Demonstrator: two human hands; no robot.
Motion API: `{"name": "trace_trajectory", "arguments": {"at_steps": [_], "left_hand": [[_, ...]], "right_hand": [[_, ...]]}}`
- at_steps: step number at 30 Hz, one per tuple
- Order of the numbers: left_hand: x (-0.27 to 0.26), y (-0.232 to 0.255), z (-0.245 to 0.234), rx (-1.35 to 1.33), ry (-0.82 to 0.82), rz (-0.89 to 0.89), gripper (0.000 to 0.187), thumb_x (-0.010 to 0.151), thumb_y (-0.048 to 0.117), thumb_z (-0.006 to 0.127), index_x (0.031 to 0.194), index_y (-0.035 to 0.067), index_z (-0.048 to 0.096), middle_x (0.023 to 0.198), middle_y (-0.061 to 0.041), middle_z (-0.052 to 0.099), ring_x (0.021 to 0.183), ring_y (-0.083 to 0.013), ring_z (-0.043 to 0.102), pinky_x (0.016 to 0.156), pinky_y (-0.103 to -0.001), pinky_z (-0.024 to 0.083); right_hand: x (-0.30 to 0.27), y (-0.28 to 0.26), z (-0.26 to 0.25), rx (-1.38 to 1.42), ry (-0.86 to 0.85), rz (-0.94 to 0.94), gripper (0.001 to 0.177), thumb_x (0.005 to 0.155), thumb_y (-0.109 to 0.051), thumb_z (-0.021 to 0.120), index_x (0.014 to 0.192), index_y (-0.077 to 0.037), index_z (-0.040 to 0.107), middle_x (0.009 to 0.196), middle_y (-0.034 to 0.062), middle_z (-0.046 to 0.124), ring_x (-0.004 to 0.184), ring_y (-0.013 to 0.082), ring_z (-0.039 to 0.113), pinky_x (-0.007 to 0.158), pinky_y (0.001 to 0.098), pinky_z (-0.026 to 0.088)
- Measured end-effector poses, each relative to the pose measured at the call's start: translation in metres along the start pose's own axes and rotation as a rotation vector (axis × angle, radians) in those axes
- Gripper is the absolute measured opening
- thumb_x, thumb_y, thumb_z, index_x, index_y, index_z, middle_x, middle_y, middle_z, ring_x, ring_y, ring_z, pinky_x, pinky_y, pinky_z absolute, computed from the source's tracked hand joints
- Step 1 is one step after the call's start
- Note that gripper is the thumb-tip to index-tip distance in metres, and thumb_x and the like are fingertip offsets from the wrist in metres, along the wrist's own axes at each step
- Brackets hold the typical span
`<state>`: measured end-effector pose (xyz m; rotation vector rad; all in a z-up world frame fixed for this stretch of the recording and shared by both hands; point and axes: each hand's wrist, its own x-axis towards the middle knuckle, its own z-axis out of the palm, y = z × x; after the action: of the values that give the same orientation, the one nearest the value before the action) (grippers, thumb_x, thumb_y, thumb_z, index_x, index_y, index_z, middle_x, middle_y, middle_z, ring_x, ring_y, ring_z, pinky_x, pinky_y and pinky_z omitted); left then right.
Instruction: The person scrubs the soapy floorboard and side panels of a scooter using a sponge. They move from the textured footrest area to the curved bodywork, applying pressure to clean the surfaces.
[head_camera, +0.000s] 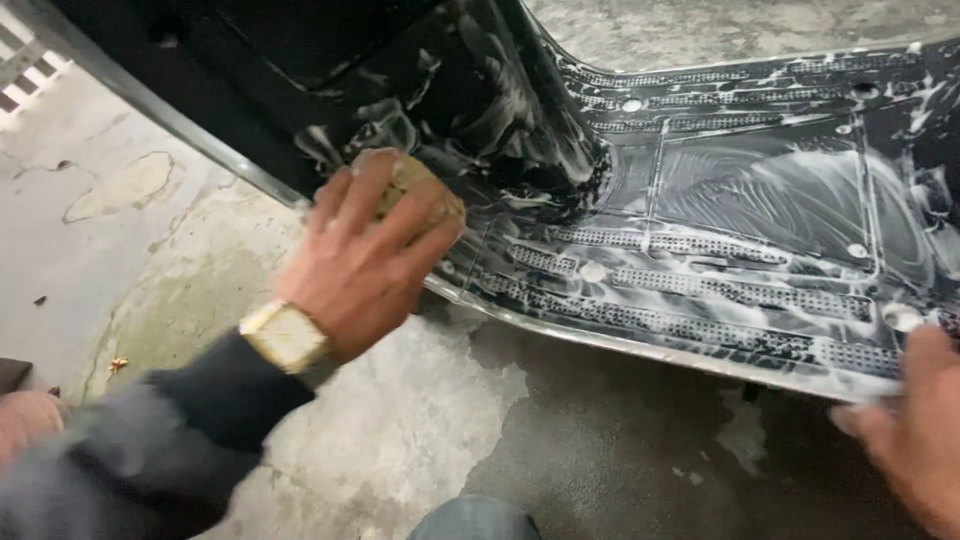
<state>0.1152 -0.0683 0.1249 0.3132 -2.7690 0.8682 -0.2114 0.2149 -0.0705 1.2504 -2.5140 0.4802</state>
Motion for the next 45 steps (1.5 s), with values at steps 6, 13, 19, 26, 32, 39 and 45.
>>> {"name": "trace_trajectory", "arguments": {"at_steps": [6,13,19,26,32,39,45], "left_hand": [[0.007,0.089,0.039,-0.090,0.082,-0.184,0.066,0.058,0.006,0.052,0.123,0.015,0.045,0.125,-0.015,0.041,0.117,-0.0451,0.034,0.091,-0.058,0.039],[0.041,0.133,0.044,-0.695,0.174,-0.340,0.040,0.072,0.008,0.051,0.112,0.011,0.047,0.113,-0.017,0.046,0.109,-0.0366,0.041,0.100,-0.059,0.024],[0.117,0.141,0.068,-0.817,-0.090,-0.626,0.046,0.066,0.011,0.051,0.111,0.013,0.045,0.128,-0.016,0.033,0.120,-0.0410,0.026,0.101,-0.058,0.011],[0.147,0.122,0.079,-0.965,-0.041,-0.316,0.036,0.079,0.010,0.040,0.114,0.016,0.047,0.126,-0.014,0.040,0.118,-0.0562,0.021,0.095,-0.063,0.022],[0.197,0.157,0.085,-0.944,0.155,0.002,0.039,0.085,0.023,0.049,0.122,0.012,0.048,0.124,-0.012,0.045,0.118,-0.0416,0.035,0.101,-0.059,0.024],[0.212,0.127,0.116,-0.701,0.034,-0.481,0.029,0.073,0.009,0.041,0.099,0.016,0.050,0.118,-0.010,0.039,0.102,-0.0436,0.033,0.088,-0.056,0.030],[0.227,0.147,0.079,-1.057,0.102,-0.003,0.034,0.080,0.021,0.055,0.113,0.018,0.051,0.126,-0.010,0.048,0.114,-0.0286,0.046,0.106,-0.056,0.013]], "right_hand": [[0.030,-0.111,-0.094,-0.468,-0.321,0.003,0.069,0.057,-0.069,0.051,0.108,-0.023,0.049,0.130,0.0039,0.047,0.111,0.0280,0.057,0.083,0.0429,0.052],[0.026,-0.115,-0.093,-0.475,-0.335,0.016,0.069,0.058,-0.063,0.055,0.113,-0.022,0.046,0.128,0.0052,0.045,0.114,0.0277,0.052,0.085,0.0459,0.048],[0.025,-0.116,-0.093,-0.476,-0.280,-0.041,0.056,0.060,-0.054,0.059,0.102,-0.019,0.046,0.112,0.0068,0.049,0.097,0.0291,0.057,0.074,0.0430,0.051],[0.035,-0.118,-0.097,-0.372,-0.465,0.026,0.055,0.069,-0.049,0.059,0.109,-0.018,0.039,0.114,0.0093,0.044,0.104,0.0306,0.052,0.082,0.0502,0.048],[0.034,-0.116,-0.091,-0.473,-0.384,0.004,0.071,0.058,-0.057,0.067,0.114,-0.024,0.040,0.115,0.0046,0.045,0.101,0.0241,0.054,0.078,0.0404,0.050],[0.025,-0.104,-0.079,-0.400,-0.165,-0.056,0.077,0.046,-0.052,0.072,0.111,-0.021,0.046,0.111,0.0055,0.049,0.098,0.0246,0.055,0.074,0.0409,0.048],[0.030,-0.106,-0.075,-0.415,-0.181,-0.027,0.076,0.044,-0.054,0.074,0.106,-0.020,0.046,0.111,0.0057,0.047,0.099,0.0252,0.052,0.075,0.0413,0.047]]}}
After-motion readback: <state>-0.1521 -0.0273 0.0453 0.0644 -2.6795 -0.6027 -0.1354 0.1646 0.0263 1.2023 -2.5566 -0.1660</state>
